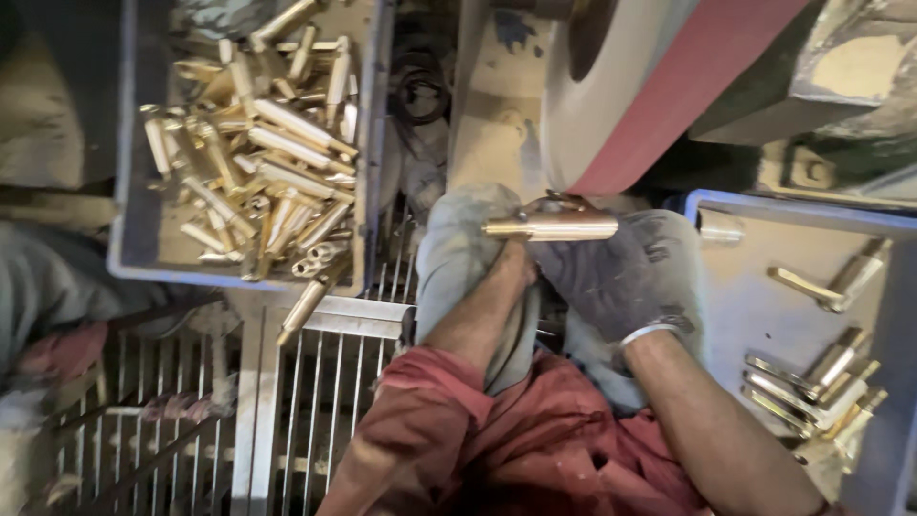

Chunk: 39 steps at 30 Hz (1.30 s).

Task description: The person uses a belt sander to smooth several L-shaped metal handles, holding them with gloved hands and moving them against the abrasive belt before placing them in a blue tray.

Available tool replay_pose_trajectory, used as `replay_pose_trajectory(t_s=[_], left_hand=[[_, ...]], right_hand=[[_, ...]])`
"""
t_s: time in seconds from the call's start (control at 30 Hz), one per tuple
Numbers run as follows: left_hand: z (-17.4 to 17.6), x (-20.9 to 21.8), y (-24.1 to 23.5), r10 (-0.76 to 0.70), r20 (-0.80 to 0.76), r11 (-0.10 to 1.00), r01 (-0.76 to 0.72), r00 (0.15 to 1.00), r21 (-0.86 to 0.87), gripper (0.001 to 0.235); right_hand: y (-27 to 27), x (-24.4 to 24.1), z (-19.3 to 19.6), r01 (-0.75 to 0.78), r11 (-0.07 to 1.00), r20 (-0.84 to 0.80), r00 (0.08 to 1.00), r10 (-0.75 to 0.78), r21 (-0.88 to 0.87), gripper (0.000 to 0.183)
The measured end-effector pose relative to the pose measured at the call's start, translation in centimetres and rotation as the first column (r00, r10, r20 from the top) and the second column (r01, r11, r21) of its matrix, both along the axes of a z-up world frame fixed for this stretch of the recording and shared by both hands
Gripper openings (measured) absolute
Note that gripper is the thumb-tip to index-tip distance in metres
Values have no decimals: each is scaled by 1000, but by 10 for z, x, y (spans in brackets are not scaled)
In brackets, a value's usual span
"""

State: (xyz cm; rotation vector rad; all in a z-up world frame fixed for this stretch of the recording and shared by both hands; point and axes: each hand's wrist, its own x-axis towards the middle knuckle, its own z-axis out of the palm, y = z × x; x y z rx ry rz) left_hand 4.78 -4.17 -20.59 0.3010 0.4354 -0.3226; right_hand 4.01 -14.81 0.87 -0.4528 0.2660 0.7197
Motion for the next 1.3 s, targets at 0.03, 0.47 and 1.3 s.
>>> replay_pose_trajectory(t_s=[0.03, 0.47, 1.3], left_hand=[[5, -1, 2, -5, 25, 1000, 4, 1000, 25, 37], [242, -68, 99, -230, 183, 495, -47, 956, 867, 34], [94, -134, 435, 519, -136, -459, 410, 844, 788, 88]], right_hand=[[0, -4, 3, -8, 1000, 1, 1000, 8, -8, 49], [3, -87, 38, -272, 955, -44, 959, 279, 115, 68], [3, -65, 4, -396, 906, 3, 916, 401, -148, 54]])
